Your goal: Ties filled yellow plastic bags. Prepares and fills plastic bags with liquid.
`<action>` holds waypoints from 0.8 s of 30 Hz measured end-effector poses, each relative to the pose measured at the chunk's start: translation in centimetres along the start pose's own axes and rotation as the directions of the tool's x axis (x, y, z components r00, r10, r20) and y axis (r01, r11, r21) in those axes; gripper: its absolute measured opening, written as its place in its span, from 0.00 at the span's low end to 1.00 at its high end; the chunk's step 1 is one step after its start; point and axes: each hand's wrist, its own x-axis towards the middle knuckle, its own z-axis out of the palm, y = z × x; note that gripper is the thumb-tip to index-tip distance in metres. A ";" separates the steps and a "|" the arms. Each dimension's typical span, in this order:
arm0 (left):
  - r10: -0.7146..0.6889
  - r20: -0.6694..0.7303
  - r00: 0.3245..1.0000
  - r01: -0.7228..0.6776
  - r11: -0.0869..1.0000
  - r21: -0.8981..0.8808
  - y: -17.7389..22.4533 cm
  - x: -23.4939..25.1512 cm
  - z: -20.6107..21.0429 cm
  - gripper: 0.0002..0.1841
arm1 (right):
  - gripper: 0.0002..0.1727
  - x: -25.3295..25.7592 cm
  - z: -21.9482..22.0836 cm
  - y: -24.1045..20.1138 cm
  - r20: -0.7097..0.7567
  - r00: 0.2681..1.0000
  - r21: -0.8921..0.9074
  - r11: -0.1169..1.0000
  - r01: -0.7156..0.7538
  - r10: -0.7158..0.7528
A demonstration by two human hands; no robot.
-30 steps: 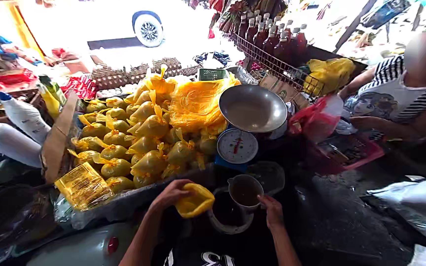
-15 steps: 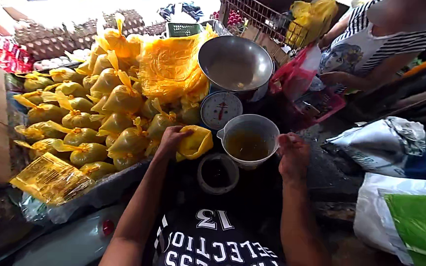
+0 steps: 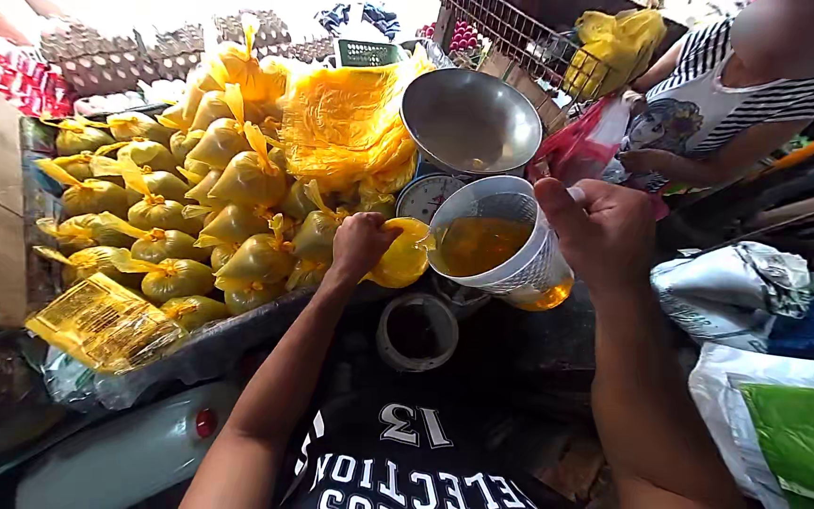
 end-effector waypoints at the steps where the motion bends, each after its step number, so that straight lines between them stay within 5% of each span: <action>1: 0.000 -0.002 1.000 0.000 1.000 0.011 0.1 0.0 -0.1 0.23 | 0.38 0.5 -0.1 -0.4 0.017 1.000 -0.037 0.999 0.018 -0.018; 24: -0.052 0.081 0.995 0.051 0.999 0.009 -0.1 -0.1 -1.4 0.26 | 0.50 4.0 -0.9 -6.3 0.211 0.964 -0.388 0.891 0.235 -0.163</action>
